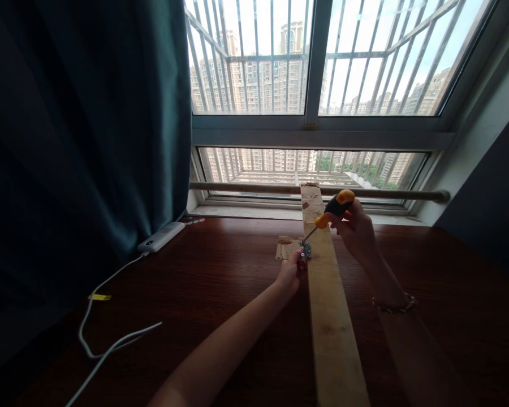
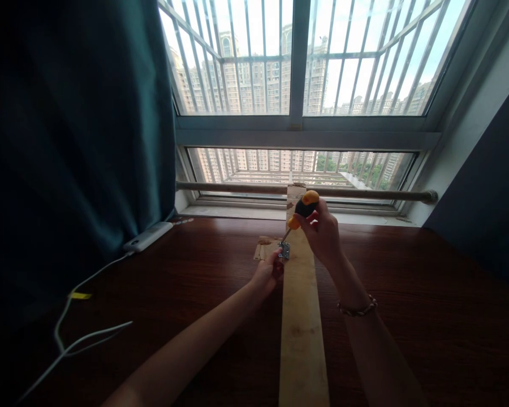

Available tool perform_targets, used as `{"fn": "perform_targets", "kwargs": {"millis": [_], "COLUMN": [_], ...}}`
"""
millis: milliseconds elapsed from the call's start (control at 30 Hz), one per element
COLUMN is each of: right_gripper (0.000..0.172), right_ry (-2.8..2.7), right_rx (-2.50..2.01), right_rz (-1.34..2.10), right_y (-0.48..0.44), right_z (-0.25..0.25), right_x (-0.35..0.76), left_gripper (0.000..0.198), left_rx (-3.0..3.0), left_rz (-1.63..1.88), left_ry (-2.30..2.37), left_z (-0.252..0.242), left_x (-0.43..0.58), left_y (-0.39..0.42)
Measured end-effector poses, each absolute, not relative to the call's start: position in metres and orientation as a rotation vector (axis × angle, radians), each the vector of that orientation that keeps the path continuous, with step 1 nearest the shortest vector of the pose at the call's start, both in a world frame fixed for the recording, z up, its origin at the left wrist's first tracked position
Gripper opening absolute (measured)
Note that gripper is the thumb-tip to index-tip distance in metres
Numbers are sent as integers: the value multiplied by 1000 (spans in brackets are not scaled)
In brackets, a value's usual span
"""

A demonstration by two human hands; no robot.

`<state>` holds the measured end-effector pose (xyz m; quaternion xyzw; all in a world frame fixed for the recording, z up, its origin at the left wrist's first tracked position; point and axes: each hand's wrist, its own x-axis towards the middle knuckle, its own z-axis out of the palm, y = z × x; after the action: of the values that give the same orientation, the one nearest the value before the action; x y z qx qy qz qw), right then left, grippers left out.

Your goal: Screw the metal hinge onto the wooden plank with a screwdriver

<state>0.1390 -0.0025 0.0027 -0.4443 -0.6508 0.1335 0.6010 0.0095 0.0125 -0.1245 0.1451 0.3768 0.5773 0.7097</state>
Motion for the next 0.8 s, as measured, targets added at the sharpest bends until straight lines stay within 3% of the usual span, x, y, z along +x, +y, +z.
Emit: {"fn": "perform_targets", "kwargs": {"millis": [200, 567, 800], "right_gripper": [44, 51, 47], "right_ry": [-1245, -1275, -1306], "right_rx": [-1246, -904, -1069], "right_rz": [138, 872, 552], "right_y": [-4, -15, -16], "right_z": [-2, 15, 13], "right_x": [134, 144, 137], "left_gripper": [22, 22, 19], "left_rx": [338, 320, 310], "left_rz": [1276, 1255, 1268], "left_ry": [836, 870, 835], "left_z": [-122, -119, -123], "left_x": [10, 10, 9], "left_y": [11, 10, 13]}}
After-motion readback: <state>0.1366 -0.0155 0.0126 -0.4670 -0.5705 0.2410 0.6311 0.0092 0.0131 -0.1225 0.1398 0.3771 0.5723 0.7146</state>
